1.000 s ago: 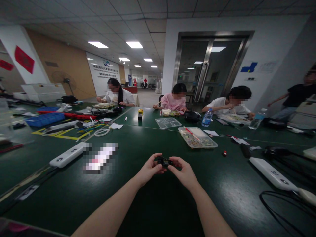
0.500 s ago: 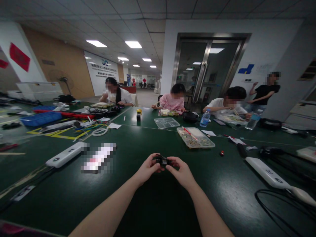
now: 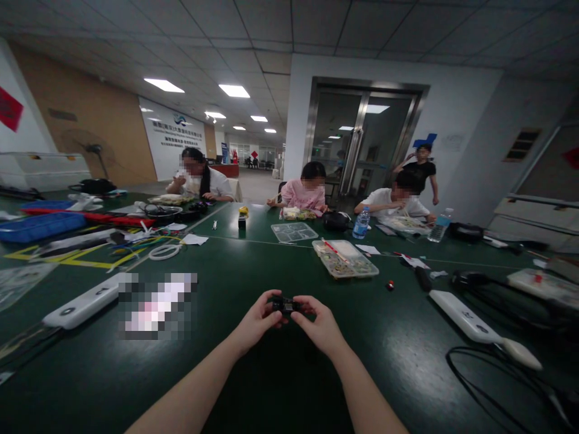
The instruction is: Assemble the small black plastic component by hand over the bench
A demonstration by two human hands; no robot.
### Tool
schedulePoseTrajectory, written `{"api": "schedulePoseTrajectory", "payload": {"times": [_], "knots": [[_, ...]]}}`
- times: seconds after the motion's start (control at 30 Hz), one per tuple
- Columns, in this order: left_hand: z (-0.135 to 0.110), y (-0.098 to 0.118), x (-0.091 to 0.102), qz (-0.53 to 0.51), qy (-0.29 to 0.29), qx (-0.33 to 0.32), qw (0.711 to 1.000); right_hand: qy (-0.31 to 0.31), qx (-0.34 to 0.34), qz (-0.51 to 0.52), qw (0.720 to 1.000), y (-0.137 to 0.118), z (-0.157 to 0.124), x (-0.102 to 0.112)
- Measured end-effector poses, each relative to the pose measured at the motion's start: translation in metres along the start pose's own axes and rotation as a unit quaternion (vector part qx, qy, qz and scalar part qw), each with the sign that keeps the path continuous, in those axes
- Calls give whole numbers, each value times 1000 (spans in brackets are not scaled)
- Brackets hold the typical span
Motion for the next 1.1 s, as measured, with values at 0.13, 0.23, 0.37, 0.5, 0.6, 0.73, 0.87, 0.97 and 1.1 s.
{"api": "schedulePoseTrajectory", "payload": {"times": [0.13, 0.23, 0.37, 0.5, 0.6, 0.73, 0.87, 0.97, 1.1], "knots": [[0, 3, -2, 4, 6, 12, 1000, 2, 4, 1, 1000, 0, -1, 0], [0, 3, -1, -1, 9, 4, 1000, -1, 7, -1, 1000, -2, -2, 0], [1, 0, 0, 0, 7, 6, 1000, -1, 5, -6, 1000, -6, -3, 0], [2, -3, 0, -3, 2, 1, 1000, 11, 29, -14, 999, -8, -4, -1], [1, -2, -2, -5, -12, 2, 1000, 13, 44, -20, 999, -7, -4, -2], [1, 0, -4, -2, -26, 12, 1000, 10, 46, -10, 999, -4, -3, -3], [1, 1, -4, -4, -27, 13, 1000, 9, 50, -2, 999, -6, -3, -4], [0, 1, -5, -3, -22, 10, 1000, 6, 50, -2, 999, -7, -4, -3], [-1, 4, -7, -2, -19, 12, 1000, -6, 44, -9, 999, -6, -4, -3]]}}
Point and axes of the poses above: each hand's wrist, its own z-axis towards the middle knuckle, its own x-axis out of the back of the hand, y = z × x, the point moved 2 cm from there along z, towards the middle knuckle, and after that the axes turned 8 degrees about -x, right-handed, at the moved point
